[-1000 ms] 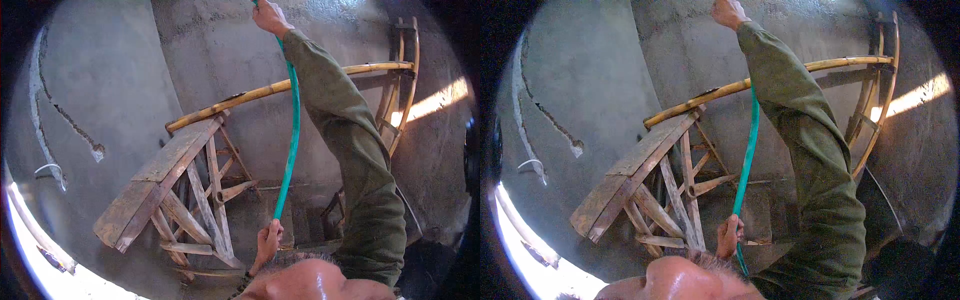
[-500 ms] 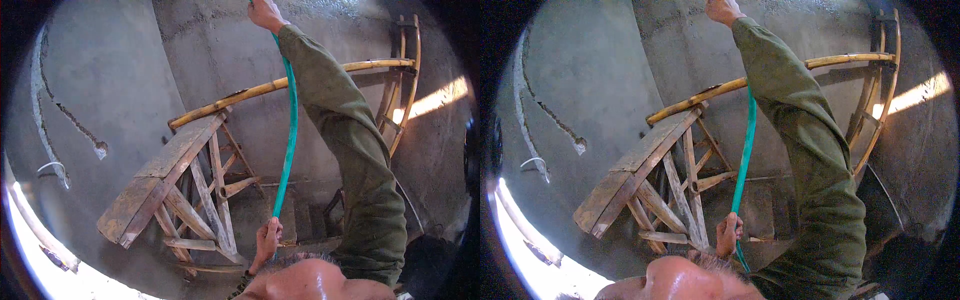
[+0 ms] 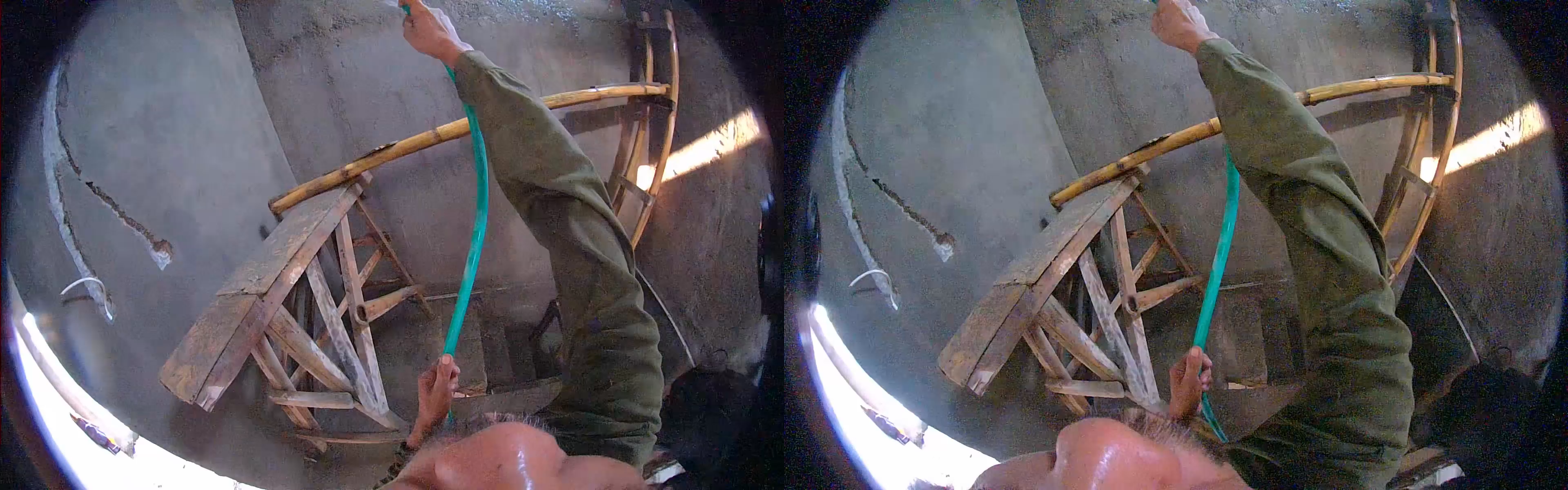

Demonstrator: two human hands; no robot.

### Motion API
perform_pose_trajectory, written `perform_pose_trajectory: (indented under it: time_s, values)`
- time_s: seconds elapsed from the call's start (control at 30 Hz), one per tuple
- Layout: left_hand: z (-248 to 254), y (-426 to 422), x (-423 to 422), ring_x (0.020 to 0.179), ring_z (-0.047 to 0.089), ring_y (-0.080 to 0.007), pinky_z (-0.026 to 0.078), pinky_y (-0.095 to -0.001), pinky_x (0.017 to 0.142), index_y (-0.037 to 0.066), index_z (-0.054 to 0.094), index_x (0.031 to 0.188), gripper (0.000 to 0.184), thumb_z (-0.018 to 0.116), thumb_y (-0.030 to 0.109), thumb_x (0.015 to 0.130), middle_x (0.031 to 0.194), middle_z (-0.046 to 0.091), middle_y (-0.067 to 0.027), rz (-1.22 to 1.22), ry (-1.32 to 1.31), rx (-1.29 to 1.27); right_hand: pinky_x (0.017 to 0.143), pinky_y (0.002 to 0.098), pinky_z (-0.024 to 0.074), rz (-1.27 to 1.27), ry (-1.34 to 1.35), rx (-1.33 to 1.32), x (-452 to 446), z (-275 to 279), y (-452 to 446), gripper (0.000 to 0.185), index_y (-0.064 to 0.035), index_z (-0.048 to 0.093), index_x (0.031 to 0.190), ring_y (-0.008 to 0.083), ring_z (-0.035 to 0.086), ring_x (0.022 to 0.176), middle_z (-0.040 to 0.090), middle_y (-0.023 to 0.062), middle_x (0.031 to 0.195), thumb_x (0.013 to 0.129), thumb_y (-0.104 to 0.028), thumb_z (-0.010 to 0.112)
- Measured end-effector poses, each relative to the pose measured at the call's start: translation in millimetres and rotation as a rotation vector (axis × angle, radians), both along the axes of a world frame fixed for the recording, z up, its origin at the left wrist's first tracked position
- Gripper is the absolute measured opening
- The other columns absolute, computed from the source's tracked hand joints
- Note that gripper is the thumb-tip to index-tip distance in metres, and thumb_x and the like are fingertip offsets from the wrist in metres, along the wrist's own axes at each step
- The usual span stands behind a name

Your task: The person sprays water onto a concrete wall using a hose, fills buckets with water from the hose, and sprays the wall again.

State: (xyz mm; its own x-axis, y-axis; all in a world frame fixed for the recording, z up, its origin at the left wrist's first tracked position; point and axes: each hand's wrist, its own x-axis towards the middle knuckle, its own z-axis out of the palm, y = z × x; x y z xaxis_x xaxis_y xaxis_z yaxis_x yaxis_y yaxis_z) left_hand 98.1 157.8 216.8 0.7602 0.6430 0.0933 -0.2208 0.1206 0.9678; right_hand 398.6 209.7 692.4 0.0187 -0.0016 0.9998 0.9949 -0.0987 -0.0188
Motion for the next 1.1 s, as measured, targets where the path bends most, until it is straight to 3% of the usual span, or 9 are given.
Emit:
perform_pose_trajectory:
  time_s: [0.47, 0.53, 0.7, 0.9, 1.1]
  values:
    - [3.9, -6.2, 2.4, 0.051, 0.04, -0.0048, 0.031, -0.022, 0.044, 0.005, 0.053, 0.071, 0.04, 0.05, 0.041, 0.089, 0.058, 0.044, 0.0029, 0.014, 0.075, 0.0, 0.061, 0.0528, 0.0421, -0.033, 0.009, -0.02, 24.5, -31.6, -20.0, 0.031, -0.0049, 0.046, 0.111, 0.0458, 0.056, 0.074, 0.057, 0.028, 0.075, 0.082, -0.012, 0.042]
    - [1.9, -6.7, 3.6, 0.051, 0.04, -0.0048, 0.031, -0.022, 0.044, 0.005, 0.053, 0.07, 0.04, 0.05, 0.041, 0.088, 0.058, 0.044, 0.0029, 0.015, 0.057, -0.003, 0.059, 0.054, 0.0385, -0.057, -0.021, -0.028, 28.3, -42.8, -22.1, 0.027, -0.0144, 0.038, 0.108, 0.0469, 0.055, 0.071, 0.057, 0.0254, 0.07, 0.082, -0.013, 0.047]
    - [13.6, -11.5, -0.5, 0.046, 0.036, -0.0071, 0.027, -0.025, 0.043, 0.01, 0.049, 0.063, 0.042, 0.045, 0.042, 0.09, 0.052, 0.04, 0.0029, 0.049, 0.165, 0.178, 0.062, 0.0539, 0.0398, -0.071, 0.034, -0.09, 71.6, -70.0, -22.6, 0.028, -0.0142, 0.039, 0.108, 0.0464, 0.055, 0.073, 0.058, 0.0258, 0.074, 0.082, -0.014, 0.047]
    - [-3.0, -6.3, 3.0, 0.046, 0.034, -0.0078, 0.024, -0.0263, 0.043, 0.011, 0.047, 0.058, 0.043, 0.045, 0.04, 0.09, 0.05, 0.038, 0.0031, 0.025, 0.156, 0.112, 0.062, 0.0529, 0.0398, -0.08, 0.121, -0.173, 87.8, -104.9, -29.9, 0.028, -0.0143, 0.038, 0.109, 0.0466, 0.055, 0.074, 0.058, 0.0258, 0.075, 0.082, -0.014, 0.048]
    - [7.7, -7.6, -5.9, 0.053, 0.037, -0.0052, 0.03, -0.0234, 0.047, 0.007, 0.05, 0.066, 0.039, 0.052, 0.039, 0.088, 0.058, 0.043, 0.0036, 0.043, 0.224, 0.172, 0.059, 0.0524, 0.0374, -0.063, 0.078, -0.252, 99.2, -136.5, -35.7, 0.028, -0.0135, 0.037, 0.107, 0.0468, 0.054, 0.072, 0.057, 0.025, 0.073, 0.082, -0.009, 0.047]
